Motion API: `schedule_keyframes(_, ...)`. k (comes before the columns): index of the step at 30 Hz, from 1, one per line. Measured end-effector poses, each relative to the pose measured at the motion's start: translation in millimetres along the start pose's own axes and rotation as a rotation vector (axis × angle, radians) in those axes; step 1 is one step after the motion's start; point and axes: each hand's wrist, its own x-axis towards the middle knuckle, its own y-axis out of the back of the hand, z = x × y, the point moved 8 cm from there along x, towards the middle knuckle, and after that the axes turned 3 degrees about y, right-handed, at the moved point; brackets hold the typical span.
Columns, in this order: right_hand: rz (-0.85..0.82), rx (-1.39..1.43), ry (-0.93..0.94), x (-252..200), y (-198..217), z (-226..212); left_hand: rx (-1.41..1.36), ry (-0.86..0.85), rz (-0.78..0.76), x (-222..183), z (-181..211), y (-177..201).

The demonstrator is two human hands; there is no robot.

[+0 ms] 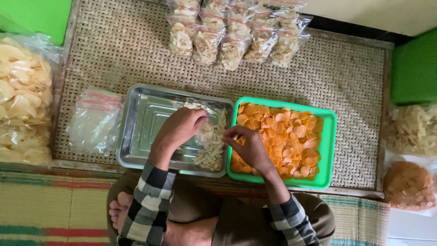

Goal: The person sits on a mat and packs dried fruit slices from a green tray into small plastic bags. They fill each bag by hand, seal it, and place it with other completed bags. The person repeats this process for multiple bags.

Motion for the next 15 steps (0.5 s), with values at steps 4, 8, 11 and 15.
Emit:
schedule_keyframes(4, 0.176, -0.012, 0.033, -6.7, 7.6, -30.3, -0.004, -0.034, -0.01, 2.9, 2.2, -2.5)
schedule_keyframes(8, 0.257, -0.217, 0.276, -13.9, -17.3, -36.0, -0.03, -0.055, -0.027, -1.4, 11.3, 3.9)
schedule_keyframes(11, 0.268, -0.391, 0.441, -13.4, -36.6, -41.0, -0.028, -0.062, -0.034, -1.0, 12.9, 3.8)
schedule_keyframes(15, 0.239, -0.403, 0.483, -8.2, -40.6, -48.8, 0.036, -0.079, -0.019, -0.2, 15.5, 5.2)
